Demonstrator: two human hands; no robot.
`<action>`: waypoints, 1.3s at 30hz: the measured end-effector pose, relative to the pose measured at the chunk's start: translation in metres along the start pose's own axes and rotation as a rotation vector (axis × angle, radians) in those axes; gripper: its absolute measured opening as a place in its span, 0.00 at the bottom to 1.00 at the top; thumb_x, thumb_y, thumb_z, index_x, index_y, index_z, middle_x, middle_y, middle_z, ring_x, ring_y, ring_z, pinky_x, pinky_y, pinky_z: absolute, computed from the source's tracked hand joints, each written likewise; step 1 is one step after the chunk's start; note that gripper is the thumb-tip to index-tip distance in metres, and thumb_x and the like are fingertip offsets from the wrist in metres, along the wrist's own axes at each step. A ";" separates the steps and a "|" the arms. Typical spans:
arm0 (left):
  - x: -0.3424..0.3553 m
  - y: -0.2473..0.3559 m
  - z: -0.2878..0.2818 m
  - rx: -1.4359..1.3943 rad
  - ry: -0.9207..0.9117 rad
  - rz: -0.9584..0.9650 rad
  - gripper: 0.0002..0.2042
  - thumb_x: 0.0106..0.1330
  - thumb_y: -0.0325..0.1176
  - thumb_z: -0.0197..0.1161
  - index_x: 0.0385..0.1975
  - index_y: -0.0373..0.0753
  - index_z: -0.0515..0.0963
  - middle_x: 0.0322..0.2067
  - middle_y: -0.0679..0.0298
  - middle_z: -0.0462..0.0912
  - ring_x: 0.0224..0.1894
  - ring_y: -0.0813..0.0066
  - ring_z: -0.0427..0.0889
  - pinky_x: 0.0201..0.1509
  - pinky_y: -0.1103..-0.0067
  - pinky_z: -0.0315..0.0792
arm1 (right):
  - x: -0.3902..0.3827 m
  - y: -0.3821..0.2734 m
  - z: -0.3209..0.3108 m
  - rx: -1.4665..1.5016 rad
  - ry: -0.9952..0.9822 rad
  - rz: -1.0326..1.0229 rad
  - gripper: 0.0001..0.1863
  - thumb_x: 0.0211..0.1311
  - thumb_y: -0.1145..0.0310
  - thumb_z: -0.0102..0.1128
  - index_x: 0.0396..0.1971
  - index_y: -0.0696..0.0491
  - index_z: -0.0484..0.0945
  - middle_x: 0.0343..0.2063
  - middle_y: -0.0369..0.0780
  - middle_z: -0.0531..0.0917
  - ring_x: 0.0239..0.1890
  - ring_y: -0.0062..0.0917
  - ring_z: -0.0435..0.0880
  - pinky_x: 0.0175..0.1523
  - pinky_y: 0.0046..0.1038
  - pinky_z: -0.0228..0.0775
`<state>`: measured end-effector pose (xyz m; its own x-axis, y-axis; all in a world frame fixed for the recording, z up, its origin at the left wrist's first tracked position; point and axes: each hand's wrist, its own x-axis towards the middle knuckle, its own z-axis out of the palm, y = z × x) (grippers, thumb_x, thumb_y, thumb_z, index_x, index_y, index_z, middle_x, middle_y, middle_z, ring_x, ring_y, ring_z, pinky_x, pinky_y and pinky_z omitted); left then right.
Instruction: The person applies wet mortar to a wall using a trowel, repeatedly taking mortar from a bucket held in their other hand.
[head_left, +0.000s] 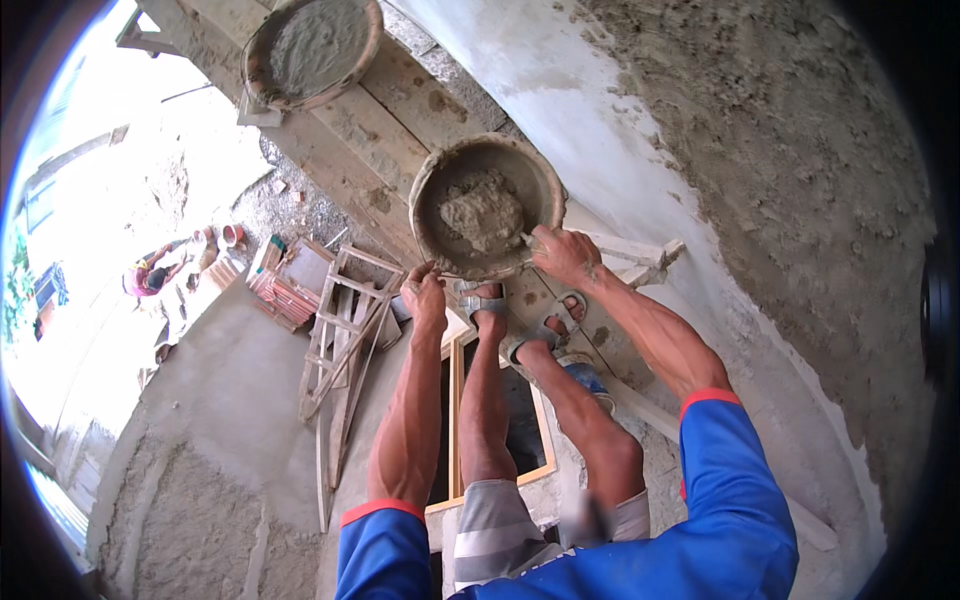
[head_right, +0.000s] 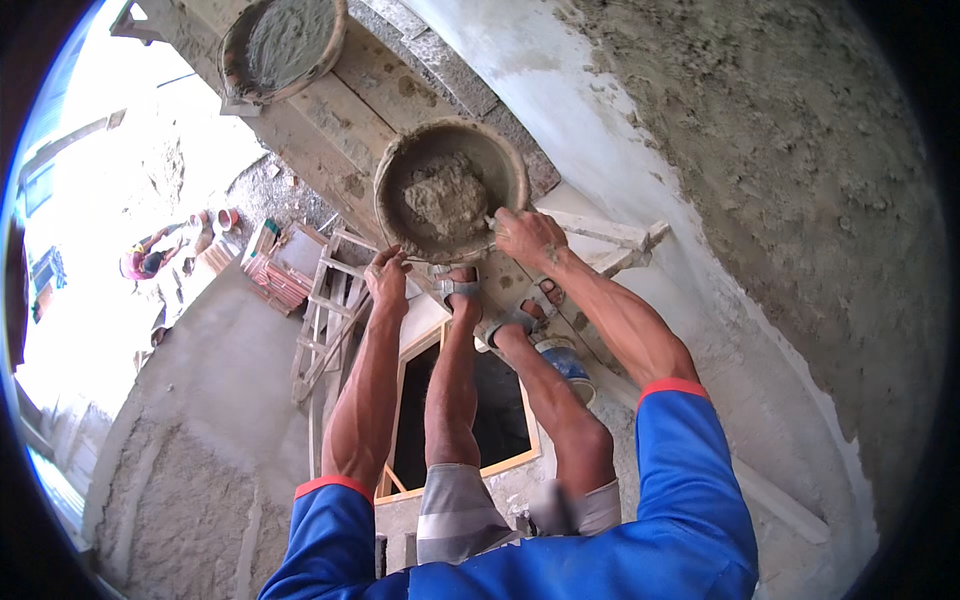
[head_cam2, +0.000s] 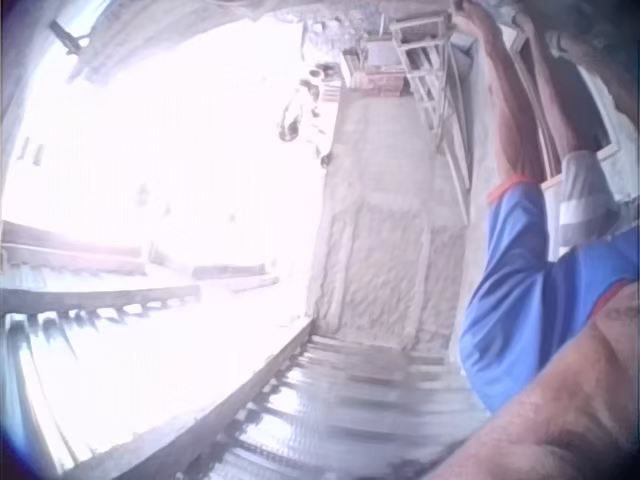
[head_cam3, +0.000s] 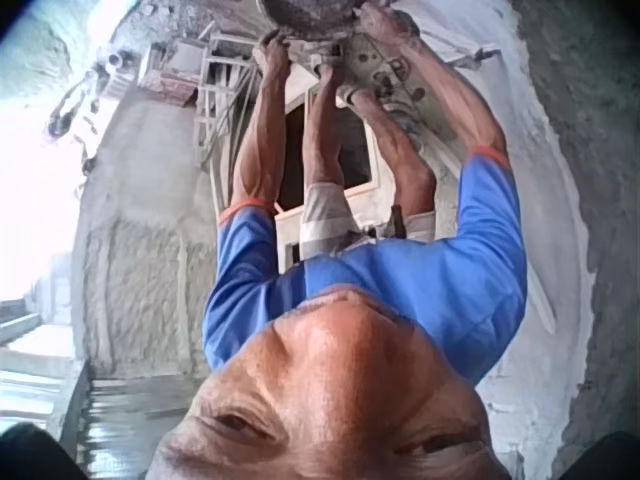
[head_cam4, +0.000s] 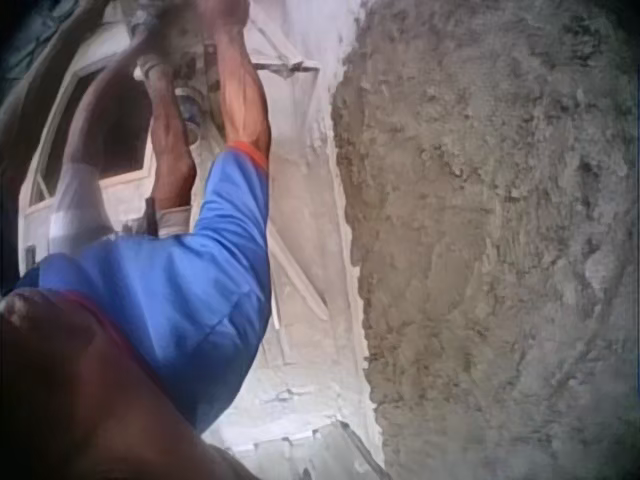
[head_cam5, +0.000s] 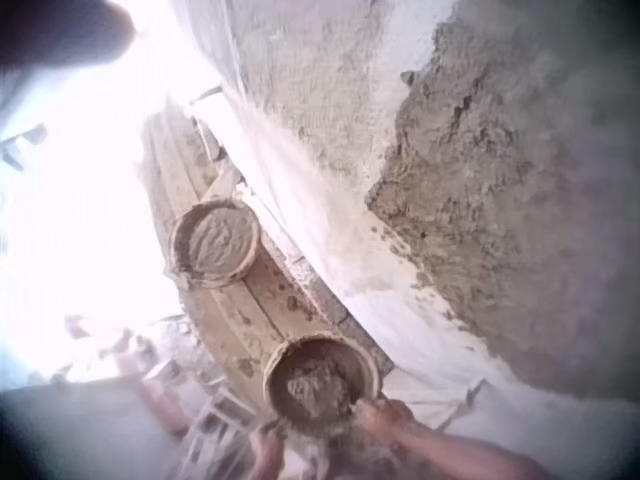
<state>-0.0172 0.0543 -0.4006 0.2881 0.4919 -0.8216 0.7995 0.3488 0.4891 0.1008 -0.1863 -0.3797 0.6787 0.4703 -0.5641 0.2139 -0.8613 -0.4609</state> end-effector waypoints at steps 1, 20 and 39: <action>0.001 0.001 0.001 -0.084 -0.033 -0.006 0.13 0.59 0.23 0.55 0.43 0.31 0.77 0.31 0.61 0.81 0.29 0.77 0.77 0.30 0.81 0.69 | -0.001 -0.003 -0.005 0.004 -0.047 0.068 0.20 0.48 0.61 0.59 0.43 0.50 0.75 0.26 0.51 0.82 0.30 0.47 0.82 0.34 0.45 0.75; -0.064 0.059 0.051 -0.564 -0.362 0.052 0.05 0.57 0.30 0.56 0.31 0.41 0.73 0.22 0.67 0.73 0.27 0.69 0.77 0.35 0.74 0.76 | -0.365 -0.001 -0.271 0.122 0.259 0.111 0.17 0.50 0.67 0.60 0.40 0.54 0.71 0.32 0.47 0.80 0.31 0.44 0.82 0.36 0.42 0.76; -0.064 0.082 0.056 -0.239 -0.504 -0.046 0.07 0.57 0.39 0.56 0.27 0.42 0.71 0.24 0.63 0.71 0.26 0.67 0.72 0.30 0.68 0.68 | -0.613 -0.008 -0.488 0.244 0.846 0.359 0.17 0.59 0.63 0.59 0.43 0.59 0.75 0.25 0.36 0.79 0.22 0.17 0.76 0.28 0.23 0.73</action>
<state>0.0595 0.0071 -0.3239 0.5190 0.0497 -0.8533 0.6926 0.5606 0.4539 0.0257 -0.5616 0.3045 0.9795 -0.1920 -0.0609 -0.1941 -0.8188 -0.5403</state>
